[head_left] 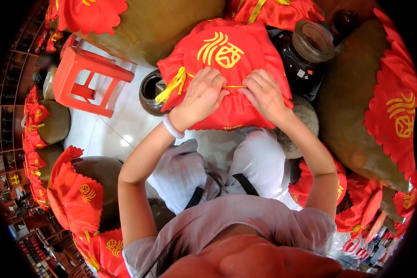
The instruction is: The person labels a clay jar with a sticker, replaces its inner lid, covers the opening with a white cloth secured by a band, and then adds a decorative red fabric cover tied with a yellow cord.
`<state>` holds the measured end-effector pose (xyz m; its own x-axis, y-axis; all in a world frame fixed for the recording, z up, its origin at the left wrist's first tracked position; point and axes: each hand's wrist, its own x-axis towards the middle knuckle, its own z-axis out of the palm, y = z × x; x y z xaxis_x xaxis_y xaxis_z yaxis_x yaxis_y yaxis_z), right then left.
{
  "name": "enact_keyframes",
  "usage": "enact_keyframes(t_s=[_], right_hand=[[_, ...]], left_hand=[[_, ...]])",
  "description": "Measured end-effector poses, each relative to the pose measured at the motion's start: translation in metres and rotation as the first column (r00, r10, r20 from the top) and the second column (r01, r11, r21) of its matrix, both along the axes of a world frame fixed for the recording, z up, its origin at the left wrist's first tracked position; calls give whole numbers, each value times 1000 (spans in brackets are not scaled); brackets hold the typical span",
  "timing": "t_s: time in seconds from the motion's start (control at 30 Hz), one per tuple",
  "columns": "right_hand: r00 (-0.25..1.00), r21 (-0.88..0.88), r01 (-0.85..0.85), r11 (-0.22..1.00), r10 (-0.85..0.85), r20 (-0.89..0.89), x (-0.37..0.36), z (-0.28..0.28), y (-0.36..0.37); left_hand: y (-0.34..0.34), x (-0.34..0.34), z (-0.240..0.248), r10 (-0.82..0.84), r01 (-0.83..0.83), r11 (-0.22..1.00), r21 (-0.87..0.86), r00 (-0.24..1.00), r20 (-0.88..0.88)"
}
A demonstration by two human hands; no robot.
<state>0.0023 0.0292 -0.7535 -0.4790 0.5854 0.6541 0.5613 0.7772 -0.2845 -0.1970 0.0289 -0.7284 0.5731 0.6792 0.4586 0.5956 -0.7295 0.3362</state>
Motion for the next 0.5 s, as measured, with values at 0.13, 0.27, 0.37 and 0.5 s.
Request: enact_keyframes(t_s=[0.13, 0.27, 0.37, 0.5], right_hand=[[1000, 11, 3, 1000, -3, -13, -2, 2, -2], [1000, 59, 7, 998, -7, -15, -2, 2, -2], [999, 66, 21, 998, -19, -29, -2, -2, -4], [997, 82, 57, 995, -52, -52, 0, -5, -8]], left_hand=[[-2, 0, -5, 7, -5, 998, 66, 1000, -29], [-3, 1, -6, -4, 5, 996, 87, 1000, -12], [0, 1, -1, -18, 18, 999, 49, 1000, 3], [1, 4, 3, -40, 40, 999, 7, 999, -6]])
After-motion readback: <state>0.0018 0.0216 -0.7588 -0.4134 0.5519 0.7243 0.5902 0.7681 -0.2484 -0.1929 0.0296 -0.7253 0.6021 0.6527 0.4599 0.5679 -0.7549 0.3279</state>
